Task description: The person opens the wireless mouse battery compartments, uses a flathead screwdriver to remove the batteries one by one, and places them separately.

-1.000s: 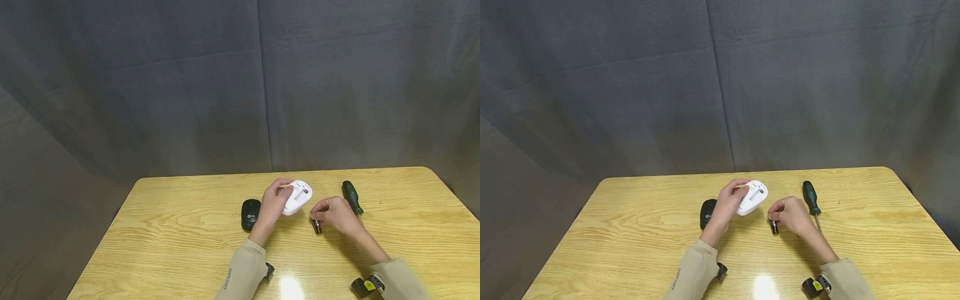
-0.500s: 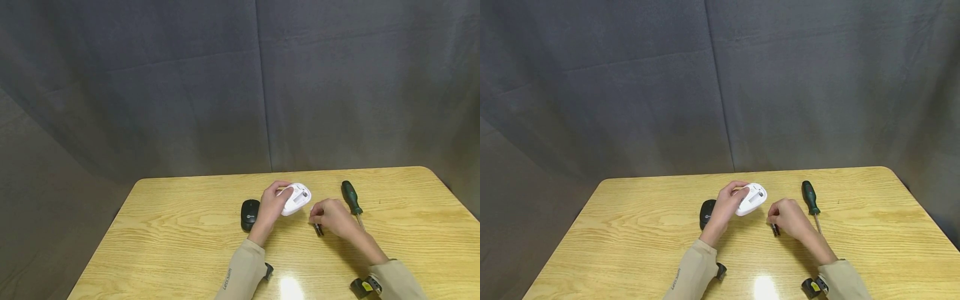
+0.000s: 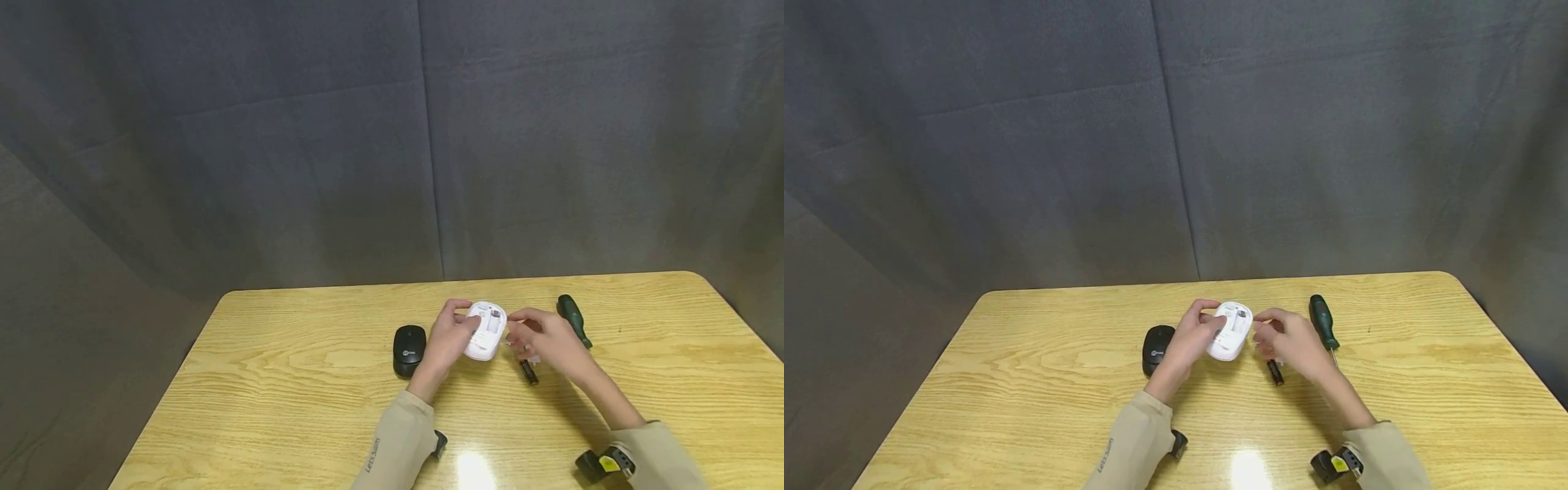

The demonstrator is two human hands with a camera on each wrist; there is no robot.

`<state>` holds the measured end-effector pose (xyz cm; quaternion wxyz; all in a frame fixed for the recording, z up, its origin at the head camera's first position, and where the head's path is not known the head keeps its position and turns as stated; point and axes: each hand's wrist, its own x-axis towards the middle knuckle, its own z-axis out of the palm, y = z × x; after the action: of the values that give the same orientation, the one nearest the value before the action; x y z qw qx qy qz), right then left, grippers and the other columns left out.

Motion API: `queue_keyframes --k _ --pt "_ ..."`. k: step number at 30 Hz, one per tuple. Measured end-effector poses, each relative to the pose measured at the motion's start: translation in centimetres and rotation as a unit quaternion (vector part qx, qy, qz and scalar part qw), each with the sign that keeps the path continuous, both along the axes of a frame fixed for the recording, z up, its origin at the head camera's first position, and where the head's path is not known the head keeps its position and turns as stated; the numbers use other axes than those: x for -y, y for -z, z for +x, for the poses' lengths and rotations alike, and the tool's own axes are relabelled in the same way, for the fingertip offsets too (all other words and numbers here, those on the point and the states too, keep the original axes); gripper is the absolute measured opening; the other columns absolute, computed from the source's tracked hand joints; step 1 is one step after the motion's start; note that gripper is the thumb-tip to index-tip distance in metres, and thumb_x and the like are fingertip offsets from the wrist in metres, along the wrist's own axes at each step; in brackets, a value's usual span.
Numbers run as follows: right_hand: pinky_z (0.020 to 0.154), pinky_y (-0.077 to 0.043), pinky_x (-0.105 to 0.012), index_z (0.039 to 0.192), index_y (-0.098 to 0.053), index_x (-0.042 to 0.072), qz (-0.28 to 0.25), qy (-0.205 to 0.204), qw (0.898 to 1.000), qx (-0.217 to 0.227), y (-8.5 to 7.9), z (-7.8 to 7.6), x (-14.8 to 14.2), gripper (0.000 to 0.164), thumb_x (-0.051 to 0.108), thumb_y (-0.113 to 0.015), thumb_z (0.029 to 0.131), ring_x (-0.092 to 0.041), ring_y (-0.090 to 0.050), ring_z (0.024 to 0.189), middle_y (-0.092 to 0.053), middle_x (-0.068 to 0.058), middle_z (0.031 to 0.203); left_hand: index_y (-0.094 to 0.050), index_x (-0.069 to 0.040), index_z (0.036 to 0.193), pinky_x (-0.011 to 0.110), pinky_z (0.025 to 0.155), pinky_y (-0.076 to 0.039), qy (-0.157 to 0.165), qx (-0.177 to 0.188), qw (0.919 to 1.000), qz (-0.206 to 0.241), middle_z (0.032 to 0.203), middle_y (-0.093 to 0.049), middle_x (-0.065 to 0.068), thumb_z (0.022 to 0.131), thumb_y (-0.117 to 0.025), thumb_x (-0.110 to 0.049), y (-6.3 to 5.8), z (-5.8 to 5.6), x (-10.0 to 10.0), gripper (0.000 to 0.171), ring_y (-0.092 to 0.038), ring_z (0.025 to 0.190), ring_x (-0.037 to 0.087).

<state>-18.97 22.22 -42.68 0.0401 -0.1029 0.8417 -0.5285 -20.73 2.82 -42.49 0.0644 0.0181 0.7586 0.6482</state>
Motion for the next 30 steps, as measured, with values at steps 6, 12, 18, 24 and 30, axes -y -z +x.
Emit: queue_keyframes --k 6,12,18,24,30 --pt "0.073 -0.062 -0.041 0.145 -0.037 -0.02 -0.096 -0.014 0.989 0.108 -0.2 0.1 0.8 0.059 0.012 -0.064 0.102 -0.026 -0.073 0.08 -0.069 -0.021 0.098 -0.057 0.001 0.134 0.027 0.068 -0.053 0.027 0.005 0.9993 -0.026 0.104 -0.067 0.015 0.096 -0.065 -0.012 0.3 0.3 -0.3 0.041 -0.064 0.085 0.019" --pt "0.071 -0.062 -0.038 0.142 -0.041 -0.018 -0.083 0.002 0.988 0.13 0.1 0.2 1.1 0.057 0.005 -0.068 0.099 -0.024 -0.072 0.078 -0.067 -0.022 0.099 -0.061 0.001 0.13 0.031 0.072 -0.055 0.051 -0.009 0.9937 -0.1 0.107 -0.071 0.017 0.098 -0.064 -0.014 0.4 0.2 -0.1 0.036 -0.068 0.089 0.022" --pt "0.065 -0.062 -0.037 0.136 -0.047 -0.019 -0.035 -0.002 0.99 0.14 0.4 0.4 1.5 0.048 0.001 -0.067 0.098 -0.023 -0.071 0.07 -0.066 -0.02 0.092 -0.062 -0.004 0.135 0.046 0.093 -0.053 0.055 -0.04 0.9748 -0.212 0.125 -0.068 0.017 0.103 -0.059 -0.024 -0.8 0.2 0.8 0.038 -0.065 0.114 0.031" --pt "0.063 -0.062 -0.037 0.135 -0.049 -0.02 -0.006 0.002 0.992 0.129 0.7 0.6 2.0 0.048 0.0 -0.069 0.096 -0.023 -0.071 0.066 -0.064 -0.019 0.089 -0.058 -0.005 0.141 0.051 0.102 -0.049 0.072 -0.072 0.9409 -0.323 0.141 -0.056 0.019 0.105 -0.06 -0.024 -2.4 -0.1 3.3 0.04 -0.055 0.129 0.036" --pt "0.059 -0.061 -0.035 0.13 -0.054 -0.019 0.037 0.015 0.996 0.083 0.9 0.7 2.2 0.043 0.002 -0.07 0.095 -0.024 -0.072 0.064 -0.066 -0.019 0.088 -0.053 -0.004 0.147 0.054 0.106 -0.045 0.117 -0.046 0.9139 -0.386 0.152 -0.043 0.021 0.101 -0.067 -0.02 -2.2 -0.8 6.9 0.051 -0.045 0.137 0.038"
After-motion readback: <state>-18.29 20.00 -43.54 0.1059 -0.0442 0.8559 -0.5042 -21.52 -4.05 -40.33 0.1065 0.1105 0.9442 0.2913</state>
